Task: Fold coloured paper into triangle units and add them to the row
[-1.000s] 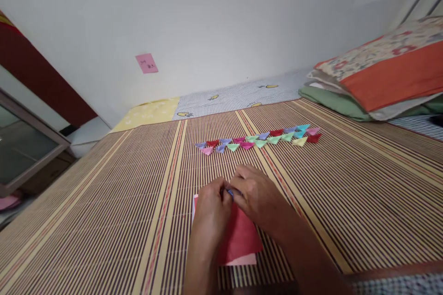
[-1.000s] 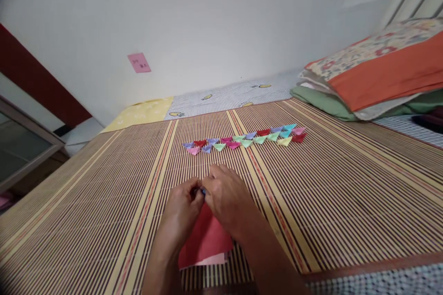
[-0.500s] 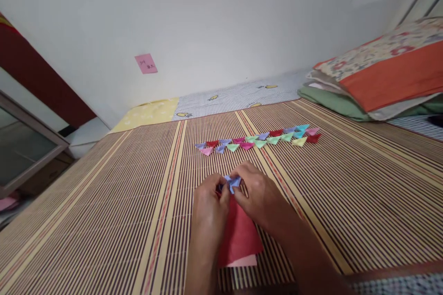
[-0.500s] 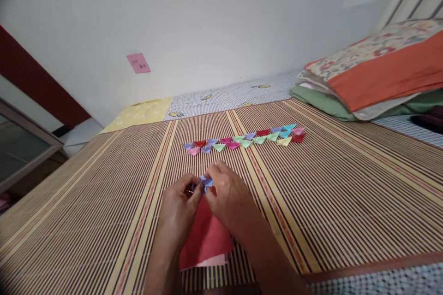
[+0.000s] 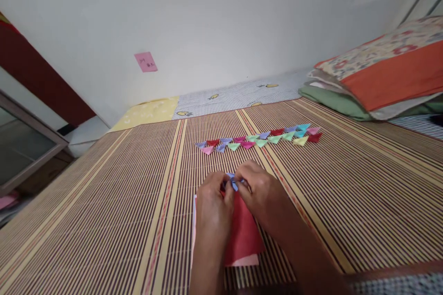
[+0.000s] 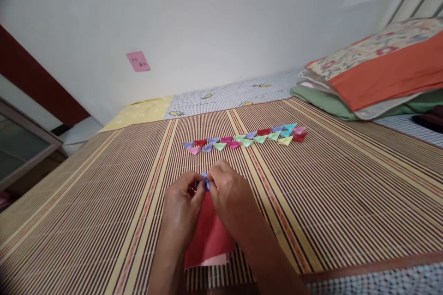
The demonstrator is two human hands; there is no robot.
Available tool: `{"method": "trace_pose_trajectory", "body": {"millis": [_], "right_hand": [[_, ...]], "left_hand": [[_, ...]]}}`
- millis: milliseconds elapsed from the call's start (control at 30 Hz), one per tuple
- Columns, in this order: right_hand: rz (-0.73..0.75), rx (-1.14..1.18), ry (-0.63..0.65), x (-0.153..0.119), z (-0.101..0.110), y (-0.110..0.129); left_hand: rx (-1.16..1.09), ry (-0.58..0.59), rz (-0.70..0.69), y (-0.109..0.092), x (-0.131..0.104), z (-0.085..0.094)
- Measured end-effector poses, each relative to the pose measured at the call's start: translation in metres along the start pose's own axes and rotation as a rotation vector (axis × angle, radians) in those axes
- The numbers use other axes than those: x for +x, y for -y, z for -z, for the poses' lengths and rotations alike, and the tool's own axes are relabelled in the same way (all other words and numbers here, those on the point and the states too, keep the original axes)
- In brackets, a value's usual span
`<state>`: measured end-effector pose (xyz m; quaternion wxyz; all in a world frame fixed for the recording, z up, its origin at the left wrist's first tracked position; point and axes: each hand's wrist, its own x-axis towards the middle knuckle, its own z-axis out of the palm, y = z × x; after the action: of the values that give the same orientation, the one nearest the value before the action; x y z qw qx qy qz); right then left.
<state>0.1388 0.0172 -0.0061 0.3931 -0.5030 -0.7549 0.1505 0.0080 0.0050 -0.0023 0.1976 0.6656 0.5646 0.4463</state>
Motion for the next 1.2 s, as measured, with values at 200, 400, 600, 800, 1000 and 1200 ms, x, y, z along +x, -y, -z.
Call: {"method": "trace_pose_trajectory", "body": {"millis": [200, 400, 600, 800, 1000, 1200], "right_hand": [[0.001, -0.021, 0.003, 0.0002, 0.0007, 0.0004], [0.029, -0.045, -0.022, 0.0002, 0.0017, 0.0002], [0.012, -0.008, -0.020, 0.0008, 0.0041, 0.0019], [0.005, -0.036, -0.024, 0.0002, 0.0067, 0.0029], [0.056, -0.105, -0.027, -0.0008, 0.0089, 0.0045], [0.012, -0.095, -0.069, -0.0006, 0.0082, 0.0043]], "left_hand": [[0.019, 0.010, -0.023, -0.0017, 0.0002, -0.0001], [0.021, 0.025, -0.033, -0.0020, 0.0002, 0.0003], [0.059, 0.016, -0.093, -0.0034, 0.0004, 0.0020], [0.118, 0.042, -0.076, -0.0027, 0.0005, 0.0030], [0.126, 0.051, -0.087, -0.0034, 0.0008, 0.0018], [0.163, 0.016, -0.165, -0.0021, 0.0020, 0.0000]]}}
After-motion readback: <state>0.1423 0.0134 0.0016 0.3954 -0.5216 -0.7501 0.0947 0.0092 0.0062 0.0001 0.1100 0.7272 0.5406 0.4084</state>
